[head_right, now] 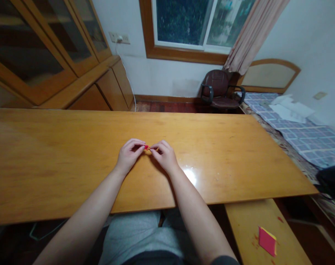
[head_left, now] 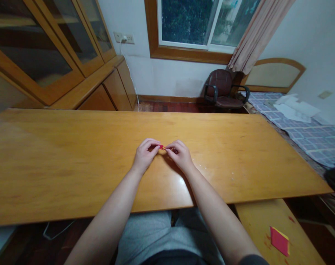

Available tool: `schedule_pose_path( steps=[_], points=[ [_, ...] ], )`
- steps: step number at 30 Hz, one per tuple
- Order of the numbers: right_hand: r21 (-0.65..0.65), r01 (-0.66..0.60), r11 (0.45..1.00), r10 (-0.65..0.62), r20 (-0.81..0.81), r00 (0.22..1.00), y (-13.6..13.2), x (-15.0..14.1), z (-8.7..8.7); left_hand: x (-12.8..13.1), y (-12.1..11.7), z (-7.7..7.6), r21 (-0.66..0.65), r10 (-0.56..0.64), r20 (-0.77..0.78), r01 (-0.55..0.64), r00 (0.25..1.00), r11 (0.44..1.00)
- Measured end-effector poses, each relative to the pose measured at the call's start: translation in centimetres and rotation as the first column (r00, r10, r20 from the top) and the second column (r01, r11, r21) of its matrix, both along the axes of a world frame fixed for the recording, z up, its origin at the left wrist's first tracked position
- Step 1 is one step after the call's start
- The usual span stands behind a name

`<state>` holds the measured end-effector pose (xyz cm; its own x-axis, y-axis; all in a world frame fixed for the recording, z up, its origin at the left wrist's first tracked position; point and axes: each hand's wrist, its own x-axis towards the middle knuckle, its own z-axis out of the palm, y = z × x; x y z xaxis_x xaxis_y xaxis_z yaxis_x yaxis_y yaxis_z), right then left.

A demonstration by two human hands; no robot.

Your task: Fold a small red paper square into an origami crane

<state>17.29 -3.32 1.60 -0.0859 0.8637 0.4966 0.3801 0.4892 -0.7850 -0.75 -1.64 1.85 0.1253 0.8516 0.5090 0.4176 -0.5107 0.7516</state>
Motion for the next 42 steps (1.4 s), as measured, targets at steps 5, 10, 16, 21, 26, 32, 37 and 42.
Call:
schedule_pose_path(
  steps=[5,10,16,21,26,32,37,42],
  points=[
    [-0.035,0.0,0.999,0.0,0.003,1.0,0.5,0.1,-0.9,-0.1,0.1,0.0,0.001,0.0,0.025,0.0,1.0,1.0],
    [-0.087,-0.026,0.996,0.026,-0.004,1.0,0.9,0.1,-1.4,-0.4,0.4,-0.3,-0.034,0.015,0.101,-0.011,0.995,0.999],
    [-0.055,-0.05,0.997,0.051,0.021,0.998,0.5,0.2,-0.9,-0.5,0.6,-0.6,-0.09,-0.011,0.165,0.026,0.986,0.996],
    [-0.033,-0.051,0.998,0.052,0.01,0.999,0.4,0.2,-1.0,-0.4,0.6,-0.6,-0.095,-0.042,0.153,0.057,0.987,0.994],
    [-0.034,-0.051,0.998,0.052,0.019,0.998,0.4,0.2,-1.0,-0.5,0.7,-0.7,-0.096,-0.055,0.138,0.068,0.989,0.993],
    [-0.003,-0.025,1.0,0.025,0.028,0.999,0.4,0.2,-1.0,-0.3,0.8,-0.7,-0.16,-0.066,0.171,0.094,0.983,0.983],
    [-0.004,0.087,0.996,-0.087,0.021,0.996,0.5,0.2,-0.8,-0.3,0.7,-0.6,-0.163,0.007,0.155,0.019,0.988,0.986],
    [0.015,0.1,0.995,-0.1,0.026,0.995,0.6,0.2,-1.0,0.0,0.4,-0.7,-0.17,-0.066,0.08,0.079,0.995,0.982]
  ],
)
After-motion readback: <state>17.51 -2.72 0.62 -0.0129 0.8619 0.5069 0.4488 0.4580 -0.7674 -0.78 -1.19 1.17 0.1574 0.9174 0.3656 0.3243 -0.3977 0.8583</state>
